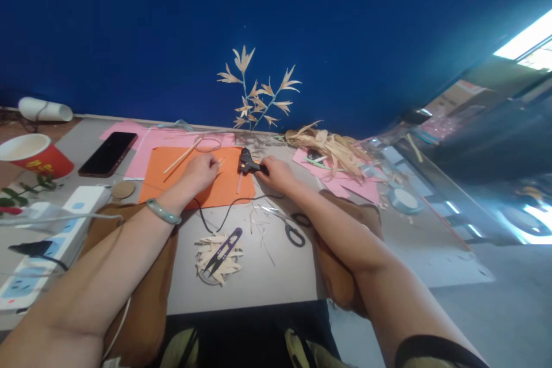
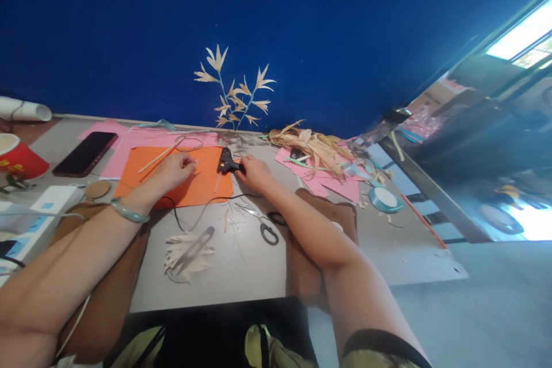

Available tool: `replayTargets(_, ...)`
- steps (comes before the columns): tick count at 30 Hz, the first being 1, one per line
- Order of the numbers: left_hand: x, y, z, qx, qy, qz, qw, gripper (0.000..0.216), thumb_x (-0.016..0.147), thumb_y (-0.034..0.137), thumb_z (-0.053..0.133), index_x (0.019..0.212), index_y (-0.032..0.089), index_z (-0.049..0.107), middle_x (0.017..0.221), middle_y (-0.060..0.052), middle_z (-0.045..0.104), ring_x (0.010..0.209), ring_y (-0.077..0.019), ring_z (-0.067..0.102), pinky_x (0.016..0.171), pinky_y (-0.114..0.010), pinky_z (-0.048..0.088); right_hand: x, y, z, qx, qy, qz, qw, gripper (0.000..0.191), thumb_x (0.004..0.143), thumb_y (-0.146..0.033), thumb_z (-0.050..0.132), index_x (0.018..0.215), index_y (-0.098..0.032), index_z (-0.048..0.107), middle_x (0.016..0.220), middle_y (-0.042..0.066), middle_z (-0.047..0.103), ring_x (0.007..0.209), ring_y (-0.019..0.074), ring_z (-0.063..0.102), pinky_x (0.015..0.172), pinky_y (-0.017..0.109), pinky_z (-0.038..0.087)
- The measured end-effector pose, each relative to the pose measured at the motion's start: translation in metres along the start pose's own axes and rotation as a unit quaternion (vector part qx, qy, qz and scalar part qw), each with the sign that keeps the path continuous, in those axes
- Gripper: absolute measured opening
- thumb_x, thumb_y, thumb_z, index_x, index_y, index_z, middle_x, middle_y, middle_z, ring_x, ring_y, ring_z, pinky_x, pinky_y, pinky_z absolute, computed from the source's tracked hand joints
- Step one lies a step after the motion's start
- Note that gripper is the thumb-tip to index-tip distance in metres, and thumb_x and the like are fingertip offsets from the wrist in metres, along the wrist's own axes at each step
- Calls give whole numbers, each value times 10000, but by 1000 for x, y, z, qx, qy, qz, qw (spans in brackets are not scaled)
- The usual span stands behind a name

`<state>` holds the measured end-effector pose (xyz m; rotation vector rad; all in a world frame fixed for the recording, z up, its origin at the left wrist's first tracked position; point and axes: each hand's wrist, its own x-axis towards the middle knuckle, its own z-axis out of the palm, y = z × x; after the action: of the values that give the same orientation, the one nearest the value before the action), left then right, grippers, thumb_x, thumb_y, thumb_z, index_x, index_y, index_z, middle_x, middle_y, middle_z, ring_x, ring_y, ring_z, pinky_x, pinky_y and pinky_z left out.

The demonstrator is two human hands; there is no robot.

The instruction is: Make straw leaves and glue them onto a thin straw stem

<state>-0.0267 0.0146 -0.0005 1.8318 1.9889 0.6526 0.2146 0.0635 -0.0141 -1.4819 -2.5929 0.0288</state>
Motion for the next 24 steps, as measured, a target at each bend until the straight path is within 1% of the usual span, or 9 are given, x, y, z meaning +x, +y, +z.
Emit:
replayTargets(3, -1, 2, 2, 42, -12, 1, 999, 239, 822, 254, 470, 904, 149, 669, 879, -110, 712, 808, -225, 646, 719, -311, 467, 1, 2, -5, 19, -13, 11, 1000, 341, 859, -489, 562, 939, -174, 663, 948, 98, 670, 796, 201, 585, 636, 277, 343)
replayTargets(6, -4, 7, 2, 100, -35, 12, 994, 262, 844, 235, 436, 940, 158, 667, 918, -131, 716, 876, -253, 657, 745, -328, 467, 11, 8, -11, 46, -22, 35, 998, 434, 855, -588, 532, 899, -186, 690, 898, 84, 673, 803, 202, 584, 645, 271, 353)
replayTargets(9, -9, 11, 3, 160, -58, 31, 985, 281, 866, 211, 403, 967, 157, 659, 961, -158, 712, 908, -282, 664, 747, -350, 471, 31, 15, -11, 43, -8, 41, 998, 321, 898, -428, 527, 982, -168, 696, 969, 105, 666, 896, 217, 585, 740, 283, 390)
replayTargets(11, -12, 12, 4, 189, -69, 47, 979, 291, 892, 225, 389, 984, 150, 654, 979, -174, 705, 906, -293, 668, 747, -359, 475, 48, 18, -6, 39, -9, 34, 999, 268, 869, -305, 569, 1066, -164, 683, 1063, 122, 646, 978, 226, 574, 815, 292, 397)
replayTargets(13, -14, 13, 6, 208, -73, 60, 973, 305, 915, 251, 380, 1002, 140, 650, 992, -190, 696, 907, -301, 670, 758, -367, 478, 64, 19, 0, 43, -19, 25, 999, 267, 837, -244, 597, 1081, -175, 684, 1109, 123, 634, 1025, 225, 561, 862, 290, 391)
replayTargets(15, -16, 14, 7, 218, -75, 70, 970, 307, 923, 271, 392, 1024, 132, 646, 1004, -200, 687, 922, -305, 668, 784, -374, 477, 77, 19, 5, 51, -31, 22, 998, 215, 818, -205, 605, 1007, -173, 704, 1085, 115, 648, 1010, 218, 565, 858, 282, 391)
replayTargets(19, -19, 17, 8, 224, -79, 76, 968, 301, 918, 297, 436, 1062, 122, 633, 1025, -212, 676, 964, -306, 659, 832, -380, 471, 92, 21, 10, 81, -49, 45, 995, 88, 776, -148, 608, 788, -156, 695, 920, 86, 691, 864, 191, 587, 759, 257, 397)
replayTargets(21, -20, 19, 7, 227, -79, 75, 968, 306, 924, 292, 424, 1073, 117, 627, 1030, -213, 674, 971, -300, 658, 841, -379, 470, 95, 24, 8, 104, -41, 67, 991, 70, 763, -137, 610, 732, -153, 671, 849, 75, 696, 817, 187, 586, 727, 255, 394)
replayTargets(24, -20, 21, 6, 229, -79, 69, 968, 317, 935, 282, 394, 1078, 115, 622, 1026, -211, 675, 971, -288, 657, 848, -376, 471, 96, 29, 2, 151, -2, 113, 982, 72, 778, -135, 591, 727, -145, 641, 830, 80, 699, 796, 184, 586, 701, 254, 396)
